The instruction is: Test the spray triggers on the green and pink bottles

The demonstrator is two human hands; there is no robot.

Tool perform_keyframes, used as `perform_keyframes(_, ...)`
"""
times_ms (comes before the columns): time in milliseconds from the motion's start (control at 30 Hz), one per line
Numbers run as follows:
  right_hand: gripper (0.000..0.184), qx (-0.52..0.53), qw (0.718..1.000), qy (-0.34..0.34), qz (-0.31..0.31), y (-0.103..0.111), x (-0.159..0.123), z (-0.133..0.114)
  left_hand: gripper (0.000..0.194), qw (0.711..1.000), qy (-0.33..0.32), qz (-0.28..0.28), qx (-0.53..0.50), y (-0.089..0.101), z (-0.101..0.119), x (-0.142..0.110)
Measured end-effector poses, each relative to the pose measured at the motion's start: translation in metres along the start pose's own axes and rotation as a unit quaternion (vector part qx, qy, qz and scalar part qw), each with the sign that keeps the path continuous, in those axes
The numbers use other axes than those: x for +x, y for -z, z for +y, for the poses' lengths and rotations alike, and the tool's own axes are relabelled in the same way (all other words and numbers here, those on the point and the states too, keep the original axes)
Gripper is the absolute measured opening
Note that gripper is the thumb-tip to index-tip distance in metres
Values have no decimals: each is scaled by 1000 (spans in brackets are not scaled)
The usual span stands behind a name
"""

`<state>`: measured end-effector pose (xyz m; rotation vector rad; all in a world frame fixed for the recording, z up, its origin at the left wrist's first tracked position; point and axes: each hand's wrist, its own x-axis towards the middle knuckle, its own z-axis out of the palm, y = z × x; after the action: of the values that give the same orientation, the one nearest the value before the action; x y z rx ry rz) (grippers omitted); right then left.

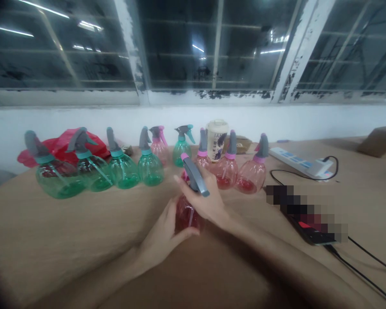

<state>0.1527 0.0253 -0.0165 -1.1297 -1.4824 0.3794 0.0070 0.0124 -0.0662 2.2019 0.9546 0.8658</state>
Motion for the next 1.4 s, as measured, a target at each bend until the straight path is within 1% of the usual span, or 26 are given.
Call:
perform_keyframes(133,20,-10,1000,8,19,-1,0,1,79,1000,2,-4,1,0,-1,1)
perform_keyframes(500,13,14,1000,25,-4,1,0,4,78,1000,-8,-1,5,0,0,1)
perform_keyframes(700,12,25,999,36,1,0,0,7,78,1000,-5,-1,8,1,0,1)
perform_keyframes(967,15,9,999,30,-3,2,-1,5,78,1000,-14,1,6,0,-1,1)
perform_keyframes(1167,23,15,1000,6,-7,2,0,3,78,1000,-4,-3,4,1,-1,1)
perform_keyframes(1300,22,56,998,13,-13,2,2,0,78,1000,-4,-3,5,1,0,1)
perform_keyframes(1400,19,44,999,22,-7,3,1,-2,79,1000,-6,-1,10,1,1,1)
